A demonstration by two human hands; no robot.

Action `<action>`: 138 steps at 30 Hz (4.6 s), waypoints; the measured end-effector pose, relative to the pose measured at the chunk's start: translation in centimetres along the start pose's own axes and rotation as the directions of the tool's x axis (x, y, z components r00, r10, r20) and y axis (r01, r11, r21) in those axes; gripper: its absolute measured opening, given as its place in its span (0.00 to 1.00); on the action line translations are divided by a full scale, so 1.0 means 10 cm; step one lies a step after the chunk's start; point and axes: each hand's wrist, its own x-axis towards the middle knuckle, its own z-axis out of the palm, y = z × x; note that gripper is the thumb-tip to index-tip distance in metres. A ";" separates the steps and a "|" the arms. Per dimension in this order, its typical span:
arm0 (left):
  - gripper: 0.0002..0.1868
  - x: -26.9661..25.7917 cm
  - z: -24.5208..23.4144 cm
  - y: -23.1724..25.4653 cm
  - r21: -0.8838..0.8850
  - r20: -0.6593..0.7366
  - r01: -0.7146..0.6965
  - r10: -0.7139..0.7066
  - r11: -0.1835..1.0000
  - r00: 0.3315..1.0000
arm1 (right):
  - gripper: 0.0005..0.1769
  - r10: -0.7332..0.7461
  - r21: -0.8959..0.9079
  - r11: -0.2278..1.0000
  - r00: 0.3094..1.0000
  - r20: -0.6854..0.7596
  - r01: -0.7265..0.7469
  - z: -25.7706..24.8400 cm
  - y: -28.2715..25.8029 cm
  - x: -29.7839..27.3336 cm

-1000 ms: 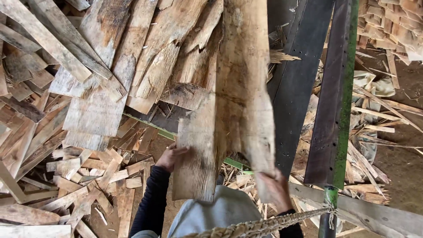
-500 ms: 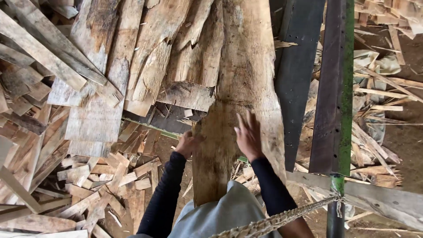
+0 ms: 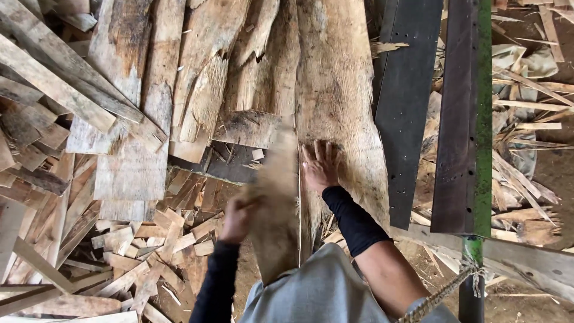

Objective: Shaving and trimming thin wood strips using a manual lever-operated blade.

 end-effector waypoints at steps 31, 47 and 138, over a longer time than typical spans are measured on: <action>0.37 0.48 1.43 -1.07 -0.232 0.066 0.490 -0.489 0.840 0.870 | 0.47 0.563 0.813 0.343 0.795 0.224 -0.472 -0.27 1.19 -2.13; 0.14 0.54 1.79 -0.29 -0.491 0.116 0.383 -0.376 0.783 0.919 | 0.28 0.667 0.937 0.335 0.728 -0.159 -0.102 0.11 1.49 -2.60; 0.22 2.16 2.82 -1.26 -0.286 0.261 -0.029 0.107 0.958 0.959 | 0.34 0.557 0.794 0.257 0.756 0.344 -0.551 0.11 1.68 -3.68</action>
